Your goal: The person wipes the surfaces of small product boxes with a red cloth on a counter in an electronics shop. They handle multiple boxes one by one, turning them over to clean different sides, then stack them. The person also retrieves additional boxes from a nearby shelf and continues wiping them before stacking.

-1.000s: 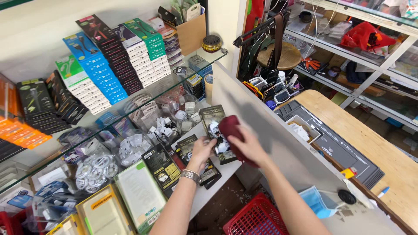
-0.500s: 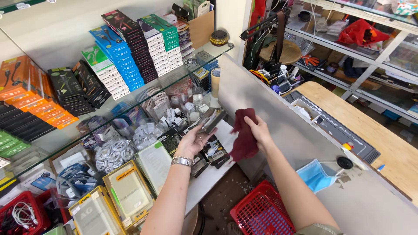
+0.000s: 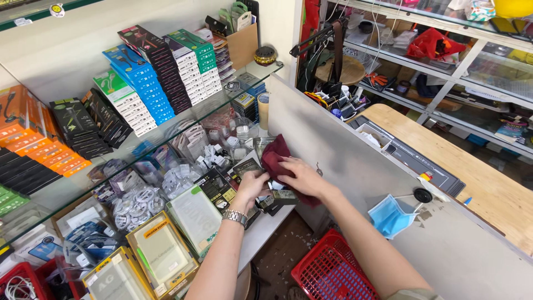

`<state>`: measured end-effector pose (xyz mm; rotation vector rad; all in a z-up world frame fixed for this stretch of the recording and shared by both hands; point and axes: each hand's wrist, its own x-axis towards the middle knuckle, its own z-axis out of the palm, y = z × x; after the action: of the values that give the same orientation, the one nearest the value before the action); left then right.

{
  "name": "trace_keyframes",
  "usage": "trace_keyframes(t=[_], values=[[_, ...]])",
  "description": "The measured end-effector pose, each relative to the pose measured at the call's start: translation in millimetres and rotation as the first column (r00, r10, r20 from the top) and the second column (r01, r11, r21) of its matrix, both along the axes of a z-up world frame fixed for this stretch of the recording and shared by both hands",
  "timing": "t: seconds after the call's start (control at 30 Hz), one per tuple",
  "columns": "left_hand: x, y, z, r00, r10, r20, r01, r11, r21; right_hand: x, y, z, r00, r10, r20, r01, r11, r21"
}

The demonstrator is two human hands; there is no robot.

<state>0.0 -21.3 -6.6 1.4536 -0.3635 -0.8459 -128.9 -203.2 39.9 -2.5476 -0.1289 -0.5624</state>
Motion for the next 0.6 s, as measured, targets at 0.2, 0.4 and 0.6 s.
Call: trace_keyframes(t=[0.2, 0.4, 0.6], values=[[-15.1, 19.0, 10.4, 0.97, -0.243, -0.012, 0.243, 0.97, 0.024, 8.6, 1.9, -3.8, 0.956, -0.27, 0.119, 0.263, 0.962, 0.066], [-11.1, 30.4, 15.3, 0.964, -0.256, 0.07, 0.244, 0.958, 0.151, 27.5, -21.2, 19.2, 0.92, -0.391, 0.014, 0.374, 0.89, 0.262], [-6.3, 27.8, 8.3, 0.978, -0.197, 0.073, 0.196, 0.98, 0.017, 47.1, -31.9, -0.4, 0.907, -0.42, 0.035, 0.408, 0.896, 0.177]])
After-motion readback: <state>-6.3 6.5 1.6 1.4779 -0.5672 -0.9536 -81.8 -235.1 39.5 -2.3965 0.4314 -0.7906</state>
